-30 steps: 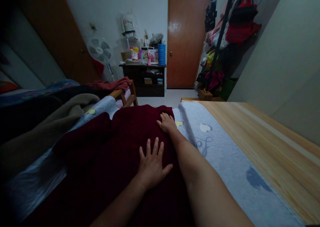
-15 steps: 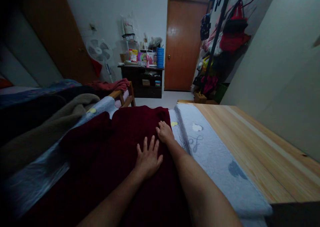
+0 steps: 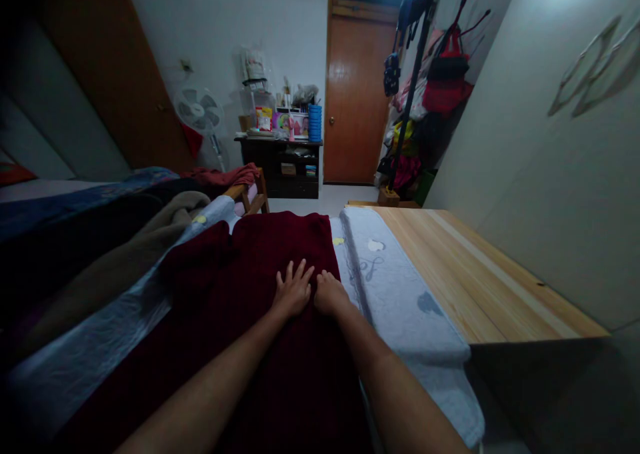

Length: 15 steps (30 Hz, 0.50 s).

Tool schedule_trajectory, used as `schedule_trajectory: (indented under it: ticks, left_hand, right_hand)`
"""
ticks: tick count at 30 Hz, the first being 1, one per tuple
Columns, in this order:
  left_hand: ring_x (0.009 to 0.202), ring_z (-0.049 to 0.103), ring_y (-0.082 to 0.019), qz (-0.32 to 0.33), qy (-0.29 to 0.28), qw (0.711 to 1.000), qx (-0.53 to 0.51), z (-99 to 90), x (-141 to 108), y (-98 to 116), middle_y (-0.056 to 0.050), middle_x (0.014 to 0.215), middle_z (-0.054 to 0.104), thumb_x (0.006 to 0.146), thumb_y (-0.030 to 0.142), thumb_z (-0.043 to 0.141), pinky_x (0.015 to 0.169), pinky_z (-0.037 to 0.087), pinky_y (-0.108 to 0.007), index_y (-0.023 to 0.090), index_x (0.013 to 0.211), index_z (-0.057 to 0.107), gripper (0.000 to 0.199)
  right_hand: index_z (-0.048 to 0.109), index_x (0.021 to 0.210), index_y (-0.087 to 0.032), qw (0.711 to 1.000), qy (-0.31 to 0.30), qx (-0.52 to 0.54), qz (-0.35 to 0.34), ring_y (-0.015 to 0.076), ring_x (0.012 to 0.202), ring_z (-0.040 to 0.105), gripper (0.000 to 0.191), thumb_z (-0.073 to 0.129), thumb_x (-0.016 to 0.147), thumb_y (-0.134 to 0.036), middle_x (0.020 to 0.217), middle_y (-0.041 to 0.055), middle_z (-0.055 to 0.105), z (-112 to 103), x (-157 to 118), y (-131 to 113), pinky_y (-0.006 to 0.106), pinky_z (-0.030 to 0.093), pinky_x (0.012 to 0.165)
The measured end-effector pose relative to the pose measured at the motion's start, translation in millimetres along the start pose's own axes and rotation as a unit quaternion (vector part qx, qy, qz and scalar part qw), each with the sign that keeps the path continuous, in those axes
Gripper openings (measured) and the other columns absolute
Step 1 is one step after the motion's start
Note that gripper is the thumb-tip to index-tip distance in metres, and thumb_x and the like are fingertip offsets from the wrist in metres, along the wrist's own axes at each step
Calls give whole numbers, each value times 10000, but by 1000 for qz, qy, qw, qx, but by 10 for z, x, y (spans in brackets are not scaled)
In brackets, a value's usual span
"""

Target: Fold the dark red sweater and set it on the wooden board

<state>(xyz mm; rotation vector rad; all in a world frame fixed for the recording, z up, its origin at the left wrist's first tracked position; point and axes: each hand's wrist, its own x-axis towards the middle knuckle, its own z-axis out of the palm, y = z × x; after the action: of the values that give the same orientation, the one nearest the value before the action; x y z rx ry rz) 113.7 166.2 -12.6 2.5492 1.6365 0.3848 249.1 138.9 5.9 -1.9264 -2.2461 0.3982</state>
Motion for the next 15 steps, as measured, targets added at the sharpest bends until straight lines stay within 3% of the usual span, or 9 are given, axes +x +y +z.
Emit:
schedule_trajectory:
  ticks: [7,9,11,15]
  left_hand:
    - [1420,142,-374,-9,6,1000,-14,-70,-12,25,-28,1562,242,914,347,387,1081,147,-661,296,1417,409,507]
    - [1424,138,-365,-7,-6,1000,-15,-97,-57,44,-34,1559,252,918,380,384,1094,148,-637,274,1418,409,512]
    - [1430,139,-340,2,-27,999,-20,-124,-163,75,-50,1555,262,920,409,381,1112,148,-602,251,1423,401,528]
    - [1439,163,-256,51,-67,996,-37,-215,-593,177,-65,1547,280,932,441,363,1146,133,-518,241,1427,385,535]
  right_hand:
    - [444,1395,-104,994,108,-11,33,321,1413,222,535,451,865,-177,1529,166,272,191,-1081,-354,449,240,1122]
    - [464,1372,-108,987,148,0,55,318,1385,287,538,487,837,-159,1523,175,279,230,-1285,-367,437,290,1098]
    - [473,1349,-106,980,183,22,67,305,1318,393,525,491,827,-159,1458,187,387,250,-1427,-339,435,344,1063]
    - [477,1304,-103,965,218,127,70,267,1153,542,489,487,824,-197,1236,172,580,272,-1564,-222,397,428,978]
